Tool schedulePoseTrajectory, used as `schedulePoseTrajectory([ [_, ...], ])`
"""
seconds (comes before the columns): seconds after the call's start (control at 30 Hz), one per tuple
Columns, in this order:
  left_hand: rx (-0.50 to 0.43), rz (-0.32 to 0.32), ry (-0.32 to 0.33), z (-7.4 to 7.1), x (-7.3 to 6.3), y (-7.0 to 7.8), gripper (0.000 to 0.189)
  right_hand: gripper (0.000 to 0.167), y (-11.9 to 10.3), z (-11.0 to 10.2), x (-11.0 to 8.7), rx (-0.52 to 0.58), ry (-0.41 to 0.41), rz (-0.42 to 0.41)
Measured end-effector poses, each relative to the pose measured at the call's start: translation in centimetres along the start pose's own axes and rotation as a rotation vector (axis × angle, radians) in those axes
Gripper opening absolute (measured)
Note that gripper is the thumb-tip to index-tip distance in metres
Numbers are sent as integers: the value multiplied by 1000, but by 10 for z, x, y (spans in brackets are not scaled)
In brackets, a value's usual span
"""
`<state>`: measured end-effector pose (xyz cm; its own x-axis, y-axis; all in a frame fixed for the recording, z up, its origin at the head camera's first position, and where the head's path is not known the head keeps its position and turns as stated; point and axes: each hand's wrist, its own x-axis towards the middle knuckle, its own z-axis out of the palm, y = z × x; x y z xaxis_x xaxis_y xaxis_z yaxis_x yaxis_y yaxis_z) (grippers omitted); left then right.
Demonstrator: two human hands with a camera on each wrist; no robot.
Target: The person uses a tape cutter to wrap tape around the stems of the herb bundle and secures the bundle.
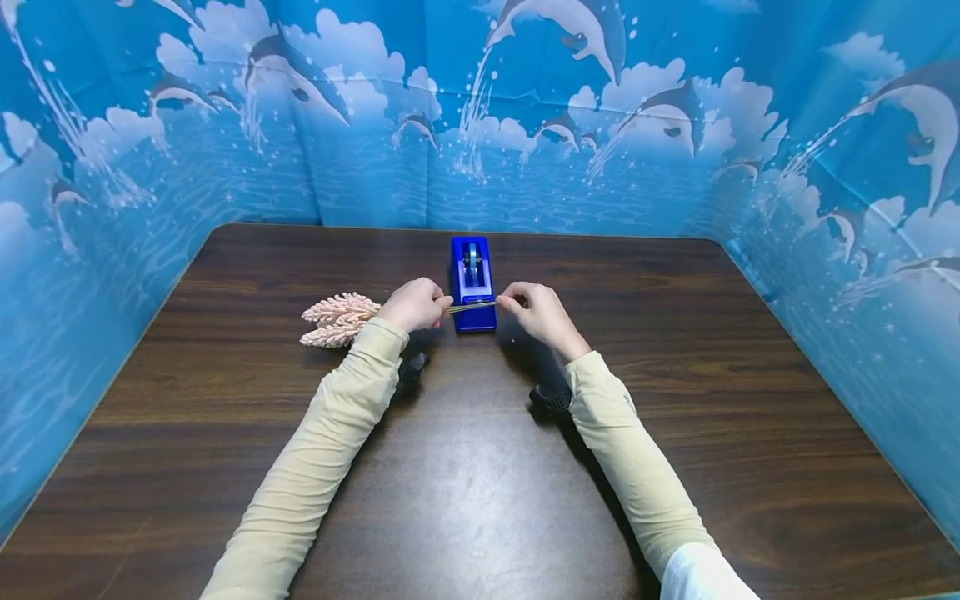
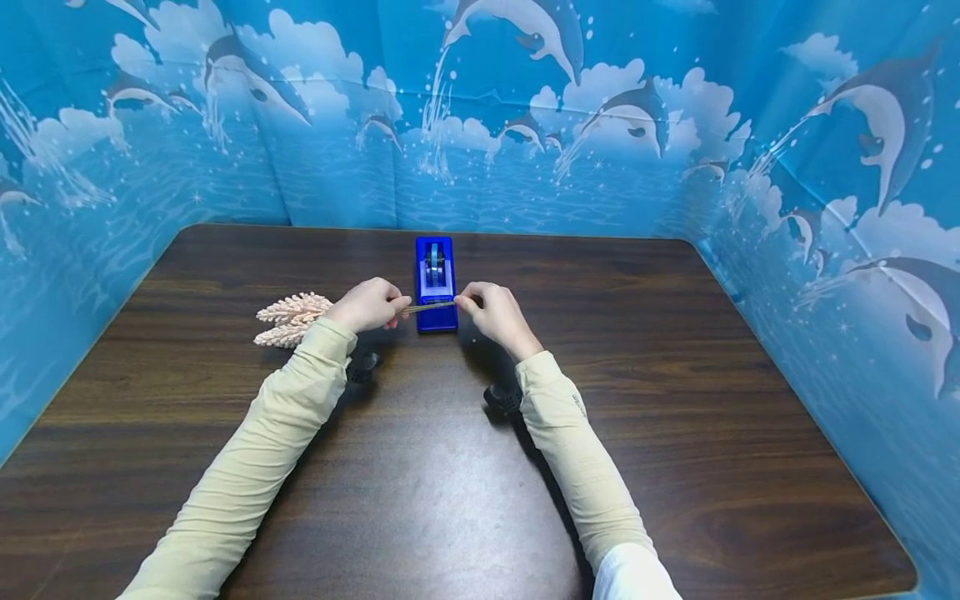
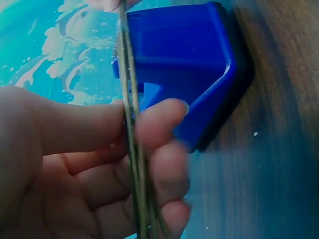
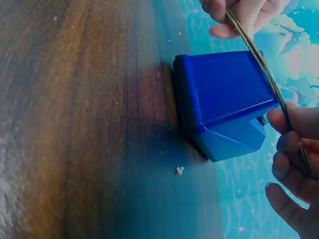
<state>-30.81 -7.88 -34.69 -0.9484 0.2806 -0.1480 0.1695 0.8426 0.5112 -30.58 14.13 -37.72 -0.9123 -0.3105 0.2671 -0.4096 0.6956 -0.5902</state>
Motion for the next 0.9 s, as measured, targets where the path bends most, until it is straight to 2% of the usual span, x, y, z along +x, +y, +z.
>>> schedulePoseTrajectory([
  [0.13,5,-10,15,1,-2,1,34,18,0,0,-2,15,11,5],
  [0.43,-13,-1,117,-1,-7,6,24,16,-3,-1,-3,38,7,17],
  [0.7,-23,14,170,-4,-10,8,15,10,-3,0,-2,81,16,-7],
  [0.9,-8,40,196,-2,-9,7,8,6,-3,4,-2,64,23,-56],
])
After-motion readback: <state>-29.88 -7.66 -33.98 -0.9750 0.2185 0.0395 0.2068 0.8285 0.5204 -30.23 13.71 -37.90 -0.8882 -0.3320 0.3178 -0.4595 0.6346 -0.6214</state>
